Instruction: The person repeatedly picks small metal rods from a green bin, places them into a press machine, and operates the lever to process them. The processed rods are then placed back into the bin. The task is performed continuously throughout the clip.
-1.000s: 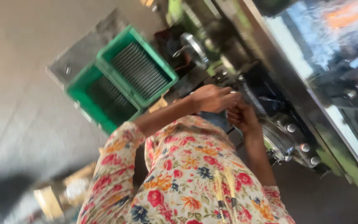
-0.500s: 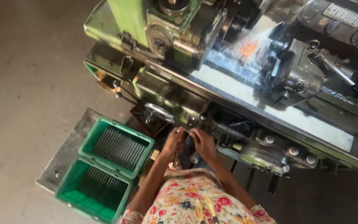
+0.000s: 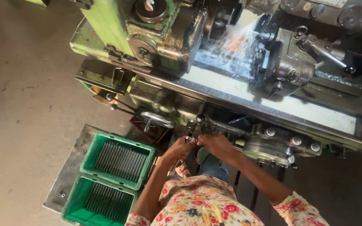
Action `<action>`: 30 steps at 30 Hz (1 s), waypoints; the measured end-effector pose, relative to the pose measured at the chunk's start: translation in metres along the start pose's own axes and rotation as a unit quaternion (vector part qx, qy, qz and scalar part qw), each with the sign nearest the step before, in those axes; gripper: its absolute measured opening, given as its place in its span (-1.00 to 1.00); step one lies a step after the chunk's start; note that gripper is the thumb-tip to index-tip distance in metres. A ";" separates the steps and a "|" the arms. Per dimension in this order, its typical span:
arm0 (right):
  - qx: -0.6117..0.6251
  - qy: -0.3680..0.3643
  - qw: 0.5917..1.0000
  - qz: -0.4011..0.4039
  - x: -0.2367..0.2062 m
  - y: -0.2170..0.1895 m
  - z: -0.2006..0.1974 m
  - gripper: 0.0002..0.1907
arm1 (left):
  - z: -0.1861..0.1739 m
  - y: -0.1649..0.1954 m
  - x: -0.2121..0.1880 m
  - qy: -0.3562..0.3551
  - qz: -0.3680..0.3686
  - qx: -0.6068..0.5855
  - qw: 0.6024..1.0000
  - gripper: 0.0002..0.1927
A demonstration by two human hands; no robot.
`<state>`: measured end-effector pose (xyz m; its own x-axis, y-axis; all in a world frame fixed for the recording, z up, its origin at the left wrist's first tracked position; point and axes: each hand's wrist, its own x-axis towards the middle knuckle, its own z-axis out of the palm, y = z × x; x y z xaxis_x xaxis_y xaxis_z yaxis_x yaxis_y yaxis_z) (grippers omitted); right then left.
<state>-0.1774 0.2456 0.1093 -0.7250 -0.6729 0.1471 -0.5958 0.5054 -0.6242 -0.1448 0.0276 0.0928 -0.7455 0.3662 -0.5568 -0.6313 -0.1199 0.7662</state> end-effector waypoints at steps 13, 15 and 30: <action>-0.037 0.083 0.993 0.074 0.025 -0.038 -0.052 -0.78 | 0.030 0.028 0.004 0.107 0.082 -0.121 0.983 -0.77; -0.084 0.165 0.983 -0.007 0.035 -0.041 -0.070 -0.80 | 0.044 0.030 0.014 0.135 0.111 -0.159 0.972 -0.75; -0.128 0.457 0.880 0.004 0.058 -0.042 -0.129 -0.57 | 0.103 0.133 0.047 0.092 0.236 -0.167 0.953 -0.68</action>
<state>-0.2394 0.2554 0.2428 -0.6343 -0.0121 0.7730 -0.5637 0.6914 -0.4518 -0.2422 0.1237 0.2013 -0.9687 0.0340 -0.2457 -0.2260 -0.5289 0.8180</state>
